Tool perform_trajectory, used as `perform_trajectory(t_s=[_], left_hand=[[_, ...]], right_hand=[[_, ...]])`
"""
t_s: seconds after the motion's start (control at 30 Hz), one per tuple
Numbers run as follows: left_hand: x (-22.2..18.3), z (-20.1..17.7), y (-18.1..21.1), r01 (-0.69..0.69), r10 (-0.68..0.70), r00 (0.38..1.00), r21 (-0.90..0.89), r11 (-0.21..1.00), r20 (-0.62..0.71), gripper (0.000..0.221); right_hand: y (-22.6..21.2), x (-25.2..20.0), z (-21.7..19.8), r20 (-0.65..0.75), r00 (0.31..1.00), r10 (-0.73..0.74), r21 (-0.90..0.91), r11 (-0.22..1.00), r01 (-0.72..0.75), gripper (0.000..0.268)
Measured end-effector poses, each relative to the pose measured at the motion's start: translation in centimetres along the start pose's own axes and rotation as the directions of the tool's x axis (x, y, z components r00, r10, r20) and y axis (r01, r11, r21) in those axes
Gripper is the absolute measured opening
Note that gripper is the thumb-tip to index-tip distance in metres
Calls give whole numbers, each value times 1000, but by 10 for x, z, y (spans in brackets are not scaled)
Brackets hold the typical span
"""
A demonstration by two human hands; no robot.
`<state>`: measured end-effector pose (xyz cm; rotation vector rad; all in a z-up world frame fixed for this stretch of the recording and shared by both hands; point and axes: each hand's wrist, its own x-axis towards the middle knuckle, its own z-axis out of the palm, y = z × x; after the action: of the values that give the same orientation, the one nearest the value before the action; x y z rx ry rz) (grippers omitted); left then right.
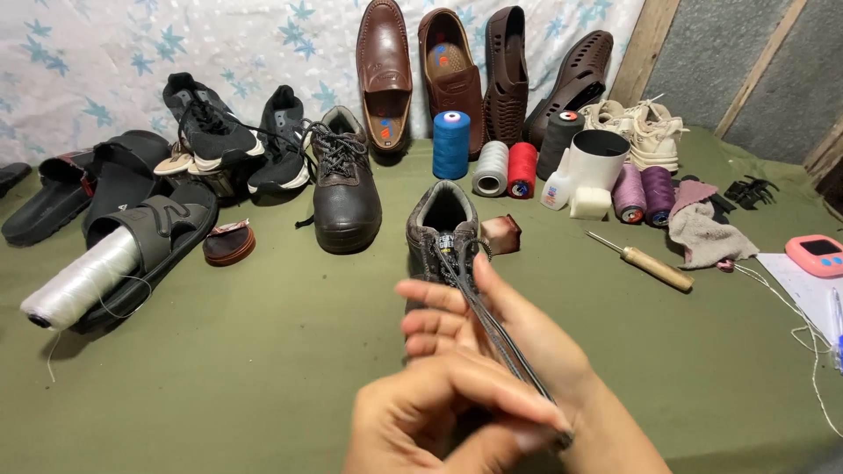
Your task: Tying the laces of a work boot and then polishing a brown leather loafer with a sponge.
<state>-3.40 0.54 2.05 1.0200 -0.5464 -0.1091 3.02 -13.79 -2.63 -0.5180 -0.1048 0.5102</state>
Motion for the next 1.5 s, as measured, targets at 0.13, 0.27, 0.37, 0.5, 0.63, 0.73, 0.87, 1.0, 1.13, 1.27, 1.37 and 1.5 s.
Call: perform_trajectory(t_s=[0.13, 0.27, 0.37, 0.5, 0.63, 0.73, 0.87, 1.0, 1.13, 1.27, 1.37, 1.5], left_hand=[[-1, -17, 1, 327, -330, 921, 49, 944, 209, 5], [0, -29, -9, 326, -377, 881, 212, 921, 285, 6], [1, -34, -19, 269, -353, 893, 298, 916, 278, 7], [1, -39, -42, 198, -249, 963, 349, 916, 108, 6], [4, -49, -54, 306, -307, 951, 244, 920, -35, 8], [12, -62, -68, 192, -188, 981, 80, 978, -47, 24], [34, -59, -53, 374, -441, 847, -255, 891, -297, 42], [67, -43, -35, 530, -682, 711, -507, 680, -172, 56], [106, -51, -68, 569, -682, 716, -439, 695, -149, 53], [137, -72, -109, 528, -668, 737, -529, 665, -105, 52], [141, -72, -115, 522, -669, 733, -527, 671, -127, 36], [131, -72, -114, 549, -684, 722, -512, 661, -109, 22]], right_hand=[[-47, 36, -42, -257, 966, 12, 312, 947, 71, 57], [-68, 74, -62, -308, 941, 138, 332, 943, -30, 41], [-70, 81, -42, -372, 918, 137, 228, 972, -52, 29], [-74, 65, -11, -217, 967, 133, 198, 976, -90, 25], [-58, 37, 38, -248, 968, 20, 57, 998, -6, 20], [-37, 8, 74, -361, 926, -106, -173, 984, 45, 22], [-4, -28, 79, -437, 877, -201, -273, 959, 84, 26], [23, -46, 54, -357, 921, -155, -350, 937, 22, 42], [45, -52, 35, -272, 938, -216, -470, 880, 66, 39], [71, -52, 8, -296, 933, -202, -513, 858, 23, 40], [81, -51, -12, -268, 959, -88, -441, 896, -41, 37], [62, -49, -35, -270, 959, 89, -584, 777, -237, 43]])
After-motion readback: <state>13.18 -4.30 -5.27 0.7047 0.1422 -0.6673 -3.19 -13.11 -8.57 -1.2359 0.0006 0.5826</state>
